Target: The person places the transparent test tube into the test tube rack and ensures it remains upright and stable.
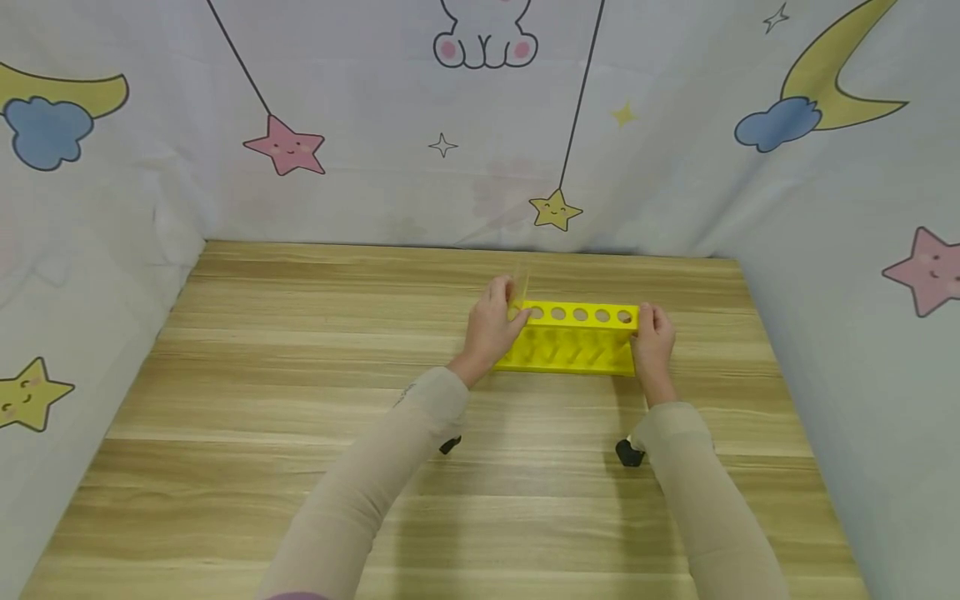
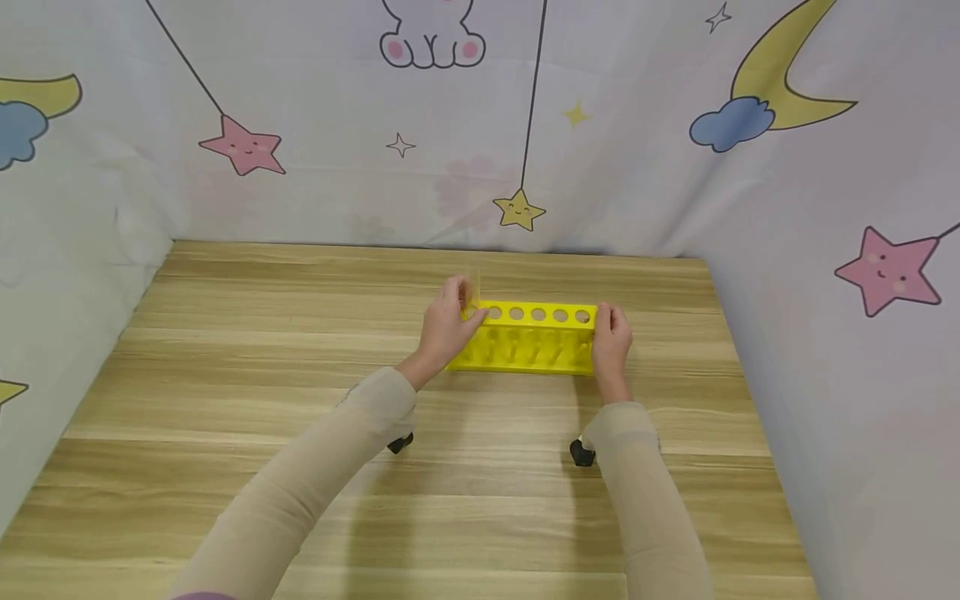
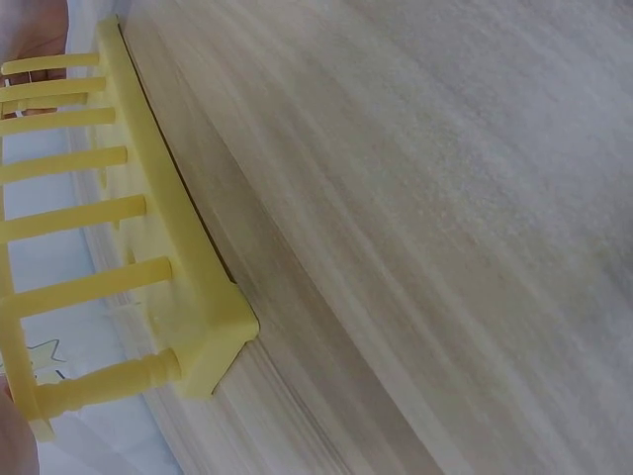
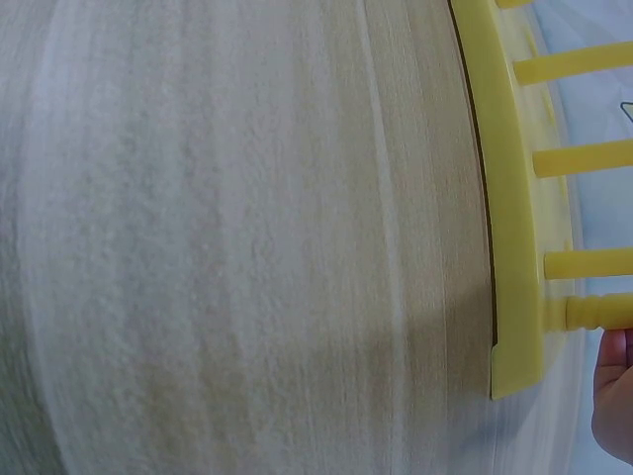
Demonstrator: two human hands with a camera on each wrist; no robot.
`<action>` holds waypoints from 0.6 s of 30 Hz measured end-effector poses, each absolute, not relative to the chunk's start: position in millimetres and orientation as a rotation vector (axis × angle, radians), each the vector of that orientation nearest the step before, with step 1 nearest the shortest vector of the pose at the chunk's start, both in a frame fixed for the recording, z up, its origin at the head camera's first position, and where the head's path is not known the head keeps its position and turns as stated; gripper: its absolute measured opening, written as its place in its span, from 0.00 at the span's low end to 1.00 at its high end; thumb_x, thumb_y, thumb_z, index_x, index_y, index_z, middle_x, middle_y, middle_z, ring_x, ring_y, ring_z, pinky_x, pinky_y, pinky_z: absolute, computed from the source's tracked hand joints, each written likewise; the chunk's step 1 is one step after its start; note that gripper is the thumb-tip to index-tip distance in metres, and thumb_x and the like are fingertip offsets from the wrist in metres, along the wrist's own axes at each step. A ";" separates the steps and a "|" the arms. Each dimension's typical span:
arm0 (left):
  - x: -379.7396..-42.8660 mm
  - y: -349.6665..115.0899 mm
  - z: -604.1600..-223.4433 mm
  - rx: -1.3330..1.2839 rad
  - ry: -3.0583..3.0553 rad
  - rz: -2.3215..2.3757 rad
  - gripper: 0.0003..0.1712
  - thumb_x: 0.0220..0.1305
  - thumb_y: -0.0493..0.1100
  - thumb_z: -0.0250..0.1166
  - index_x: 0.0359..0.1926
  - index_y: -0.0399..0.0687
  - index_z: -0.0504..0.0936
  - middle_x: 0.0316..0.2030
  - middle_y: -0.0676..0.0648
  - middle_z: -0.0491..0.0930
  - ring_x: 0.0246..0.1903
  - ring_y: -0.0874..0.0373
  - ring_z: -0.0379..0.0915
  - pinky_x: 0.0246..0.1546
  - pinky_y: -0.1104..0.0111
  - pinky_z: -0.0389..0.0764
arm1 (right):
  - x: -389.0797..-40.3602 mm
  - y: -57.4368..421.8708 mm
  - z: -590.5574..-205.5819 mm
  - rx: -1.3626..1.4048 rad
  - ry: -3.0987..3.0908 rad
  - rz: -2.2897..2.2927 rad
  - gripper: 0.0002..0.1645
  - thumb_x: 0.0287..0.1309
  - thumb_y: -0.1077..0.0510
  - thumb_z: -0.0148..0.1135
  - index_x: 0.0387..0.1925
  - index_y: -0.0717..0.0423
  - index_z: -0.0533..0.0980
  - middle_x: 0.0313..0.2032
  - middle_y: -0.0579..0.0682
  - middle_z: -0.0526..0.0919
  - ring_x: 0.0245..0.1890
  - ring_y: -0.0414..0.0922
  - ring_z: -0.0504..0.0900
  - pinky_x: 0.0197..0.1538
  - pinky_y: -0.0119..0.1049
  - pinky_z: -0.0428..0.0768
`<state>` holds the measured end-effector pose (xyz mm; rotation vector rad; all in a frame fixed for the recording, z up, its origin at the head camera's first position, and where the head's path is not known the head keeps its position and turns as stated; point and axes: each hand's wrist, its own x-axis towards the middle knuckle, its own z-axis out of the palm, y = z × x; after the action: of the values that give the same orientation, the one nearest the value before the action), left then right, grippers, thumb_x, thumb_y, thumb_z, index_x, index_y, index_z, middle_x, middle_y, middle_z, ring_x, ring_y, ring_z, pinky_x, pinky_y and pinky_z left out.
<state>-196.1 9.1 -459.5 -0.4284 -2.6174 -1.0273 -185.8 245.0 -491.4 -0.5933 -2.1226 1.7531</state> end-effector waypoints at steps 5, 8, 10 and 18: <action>-195.8 6.0 -459.3 -0.466 -2.601 -1.020 0.27 0.51 0.44 0.65 0.48 0.38 0.64 0.35 0.44 0.71 0.32 0.55 0.68 0.35 0.69 0.75 | -186.3 244.7 -491.7 -0.593 -2.127 1.749 0.14 0.63 0.49 0.43 0.27 0.51 0.69 0.23 0.41 0.68 0.25 0.36 0.65 0.28 0.24 0.66; -196.2 2.4 -460.1 -0.485 -2.604 -0.999 0.29 0.51 0.45 0.66 0.50 0.37 0.64 0.40 0.43 0.72 0.38 0.54 0.71 0.42 0.68 0.75 | -186.8 244.5 -491.8 -0.601 -2.128 1.755 0.14 0.63 0.50 0.43 0.27 0.50 0.68 0.23 0.42 0.67 0.25 0.36 0.64 0.28 0.24 0.66; -196.7 -0.1 -460.9 -0.493 -2.616 -0.977 0.30 0.51 0.46 0.65 0.51 0.37 0.64 0.42 0.43 0.73 0.42 0.54 0.72 0.45 0.67 0.75 | -186.7 244.4 -491.5 -0.606 -2.126 1.761 0.14 0.63 0.49 0.43 0.26 0.50 0.68 0.23 0.42 0.67 0.26 0.36 0.64 0.29 0.24 0.66; -197.0 -7.9 -460.9 -0.507 -2.678 -0.968 0.31 0.52 0.50 0.64 0.52 0.37 0.67 0.48 0.42 0.72 0.47 0.52 0.69 0.50 0.64 0.71 | -184.2 243.9 -487.7 -0.610 -2.138 1.768 0.16 0.63 0.46 0.42 0.28 0.52 0.68 0.24 0.42 0.66 0.27 0.37 0.64 0.29 0.24 0.66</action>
<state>-197.0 -7.9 -460.9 -0.5068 -2.6778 -0.9682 -184.2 243.9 -487.7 -0.6103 -2.1378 1.7679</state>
